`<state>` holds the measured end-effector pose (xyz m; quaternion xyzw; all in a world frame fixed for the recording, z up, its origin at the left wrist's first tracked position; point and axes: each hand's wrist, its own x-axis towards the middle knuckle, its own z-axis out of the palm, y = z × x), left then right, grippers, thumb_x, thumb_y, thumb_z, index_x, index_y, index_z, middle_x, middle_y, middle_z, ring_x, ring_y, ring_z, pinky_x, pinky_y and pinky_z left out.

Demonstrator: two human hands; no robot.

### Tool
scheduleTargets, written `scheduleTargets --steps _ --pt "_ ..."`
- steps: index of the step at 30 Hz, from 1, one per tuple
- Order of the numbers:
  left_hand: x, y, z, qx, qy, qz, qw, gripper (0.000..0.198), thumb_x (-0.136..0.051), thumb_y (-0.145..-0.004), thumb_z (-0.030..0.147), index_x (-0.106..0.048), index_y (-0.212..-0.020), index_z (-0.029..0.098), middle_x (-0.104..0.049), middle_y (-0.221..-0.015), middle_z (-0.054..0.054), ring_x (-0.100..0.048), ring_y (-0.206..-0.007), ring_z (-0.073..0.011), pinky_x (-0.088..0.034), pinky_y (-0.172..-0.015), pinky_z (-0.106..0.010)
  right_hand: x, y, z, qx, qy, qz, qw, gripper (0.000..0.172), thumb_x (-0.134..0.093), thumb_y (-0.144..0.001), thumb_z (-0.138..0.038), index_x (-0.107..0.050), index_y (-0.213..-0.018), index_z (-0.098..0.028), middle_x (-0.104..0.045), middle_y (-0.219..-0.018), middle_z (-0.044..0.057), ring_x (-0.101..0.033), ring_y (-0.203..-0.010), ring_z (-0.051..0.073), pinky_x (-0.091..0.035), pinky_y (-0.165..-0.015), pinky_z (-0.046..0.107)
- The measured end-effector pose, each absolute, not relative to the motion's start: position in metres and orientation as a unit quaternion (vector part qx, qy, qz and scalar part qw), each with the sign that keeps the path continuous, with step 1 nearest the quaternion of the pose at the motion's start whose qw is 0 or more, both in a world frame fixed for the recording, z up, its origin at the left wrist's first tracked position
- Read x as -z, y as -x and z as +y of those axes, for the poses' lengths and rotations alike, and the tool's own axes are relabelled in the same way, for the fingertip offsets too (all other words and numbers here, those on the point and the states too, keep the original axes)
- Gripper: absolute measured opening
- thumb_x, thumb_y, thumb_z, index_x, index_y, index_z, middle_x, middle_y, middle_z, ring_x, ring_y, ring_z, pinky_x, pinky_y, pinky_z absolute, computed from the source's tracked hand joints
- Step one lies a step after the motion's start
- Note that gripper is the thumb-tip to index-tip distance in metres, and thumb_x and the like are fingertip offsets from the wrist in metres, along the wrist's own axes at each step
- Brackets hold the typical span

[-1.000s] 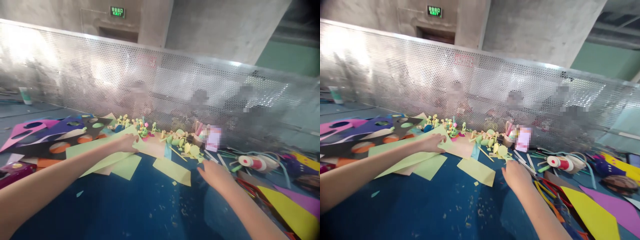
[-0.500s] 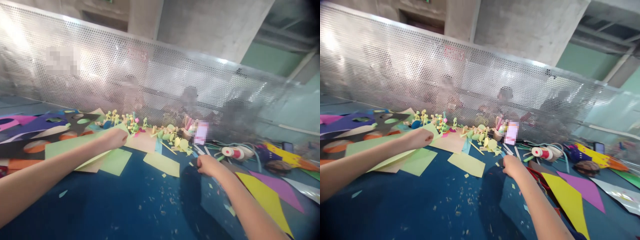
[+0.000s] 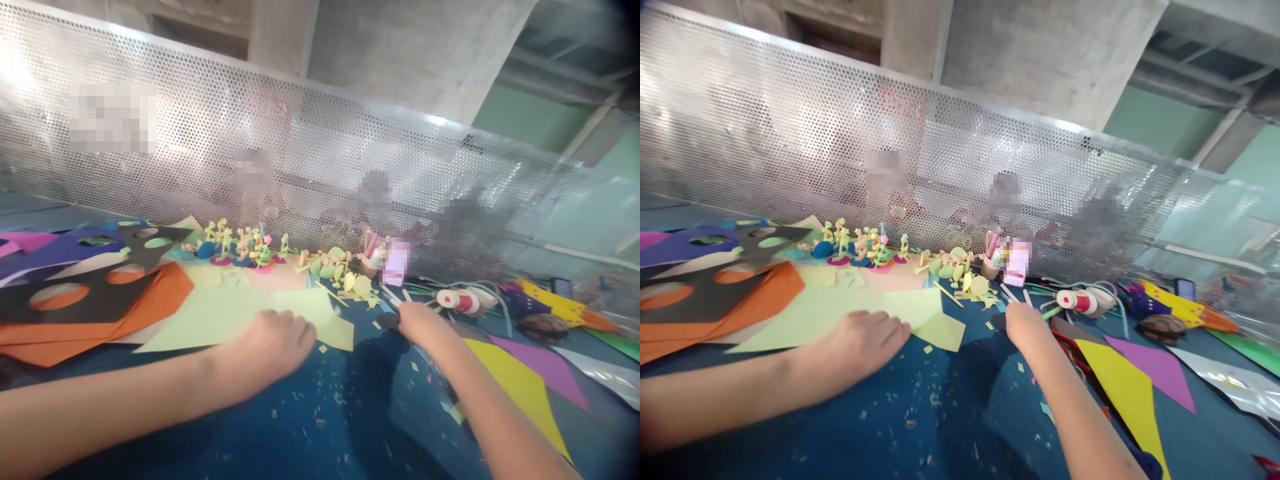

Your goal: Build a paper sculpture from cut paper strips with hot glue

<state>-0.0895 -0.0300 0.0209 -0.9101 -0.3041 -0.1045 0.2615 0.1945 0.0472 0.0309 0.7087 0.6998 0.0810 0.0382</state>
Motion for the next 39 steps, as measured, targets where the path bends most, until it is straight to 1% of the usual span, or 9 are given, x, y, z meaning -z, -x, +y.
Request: scheduleTargets --steps 3,7,16,22,25,28,31,35,39 --pt "-0.004 0.077 -0.054 0.117 0.934 -0.187 0.279 0.022 -0.043 -0.078 0.004 -0.056 -0.093 0.012 -0.061 -0.074 -0.011 -0.053 -0.057 -0.0188 -0.036 -0.042 -0.030 -0.046 -0.188 0.042 -0.112 -0.727 0.677 0.029 0.021 -0.046 -0.075 -0.008 -0.067 -0.079 -0.010 -0.067 -0.080 0.020 -0.065 -0.075 0.028 -0.042 -0.062 0.033" --pt "0.015 0.069 -0.069 0.109 0.946 -0.147 0.266 0.018 -0.045 -0.078 0.008 -0.059 -0.089 0.012 -0.063 -0.078 -0.014 -0.052 -0.056 -0.0189 -0.032 -0.037 -0.030 -0.057 -0.169 0.033 -0.103 -0.685 0.721 0.008 0.029 -0.039 -0.082 -0.016 -0.068 -0.083 -0.016 -0.069 -0.083 0.013 -0.063 -0.081 0.023 -0.041 -0.068 0.030" --pt "0.022 0.068 -0.068 0.121 0.945 -0.190 0.239 0.013 -0.051 -0.076 0.011 -0.058 -0.086 0.015 -0.057 -0.064 -0.008 -0.048 -0.051 -0.0189 -0.026 -0.035 -0.030 -0.044 -0.168 0.027 0.066 -0.604 0.792 0.049 0.015 -0.062 -0.065 -0.016 -0.073 -0.068 -0.024 -0.071 -0.068 0.001 -0.063 -0.062 0.015 -0.042 -0.059 0.021" --pt "0.018 0.066 -0.064 0.091 0.936 -0.233 0.248 0.010 -0.052 -0.071 0.008 -0.059 -0.073 0.016 -0.057 -0.059 -0.007 -0.049 -0.047 -0.0189 -0.024 -0.034 -0.030 -0.041 -0.168 0.021 0.115 -0.590 0.798 0.037 0.005 -0.068 -0.060 -0.021 -0.072 -0.063 -0.023 -0.069 -0.061 0.000 -0.061 -0.053 0.014 -0.042 -0.051 0.021" --pt "0.017 0.065 -0.061 0.048 0.933 -0.268 0.237 0.012 -0.056 -0.064 0.005 -0.057 -0.064 0.017 -0.056 -0.055 -0.006 -0.051 -0.046 -0.0197 -0.023 -0.034 -0.030 -0.040 -0.164 0.027 0.098 -0.584 0.805 -0.013 0.015 -0.061 -0.071 -0.030 -0.072 -0.068 -0.021 -0.070 -0.066 0.002 -0.062 -0.060 0.015 -0.043 -0.058 0.022" --pt "0.017 0.066 -0.060 0.024 0.934 -0.282 0.220 0.013 -0.060 -0.060 0.006 -0.057 -0.061 0.018 -0.057 -0.055 -0.006 -0.052 -0.046 -0.0204 -0.025 -0.034 -0.030 -0.031 -0.154 0.045 0.058 -0.587 0.803 -0.085 0.025 -0.047 -0.082 -0.028 -0.069 -0.088 -0.018 -0.070 -0.086 0.006 -0.062 -0.080 0.017 -0.041 -0.071 0.025" --pt "0.011 0.066 -0.060 0.038 0.940 -0.274 0.199 0.009 -0.061 -0.068 0.018 -0.057 -0.059 0.018 -0.057 -0.052 -0.007 -0.053 -0.045 -0.0202 -0.028 -0.036 -0.029 -0.012 -0.142 0.070 0.042 -0.598 0.790 -0.129 0.028 -0.051 -0.081 -0.026 -0.064 -0.103 -0.015 -0.068 -0.092 0.008 -0.061 -0.083 0.018 -0.041 -0.072 0.025" --pt "-0.004 0.069 -0.053 0.061 0.942 -0.300 0.141 0.036 -0.045 -0.081 0.044 -0.058 -0.061 0.017 -0.058 -0.050 -0.007 -0.055 -0.045 -0.0210 -0.035 -0.039 -0.030 0.008 -0.133 0.091 0.043 -0.608 0.774 -0.171 0.016 -0.055 -0.077 -0.020 -0.066 -0.085 -0.012 -0.067 -0.087 0.010 -0.060 -0.082 0.019 -0.041 -0.071 0.027" --pt "-0.017 0.074 -0.021 0.123 0.922 -0.360 0.066 0.032 -0.040 -0.085 0.040 -0.062 -0.082 0.017 -0.064 -0.068 -0.008 -0.061 -0.064 -0.0223 -0.046 -0.054 -0.032 -0.003 -0.145 0.089 0.085 -0.588 0.775 -0.215 0.008 -0.055 -0.075 -0.015 -0.063 -0.078 -0.013 -0.067 -0.077 0.008 -0.061 -0.074 0.018 -0.043 -0.067 0.028"
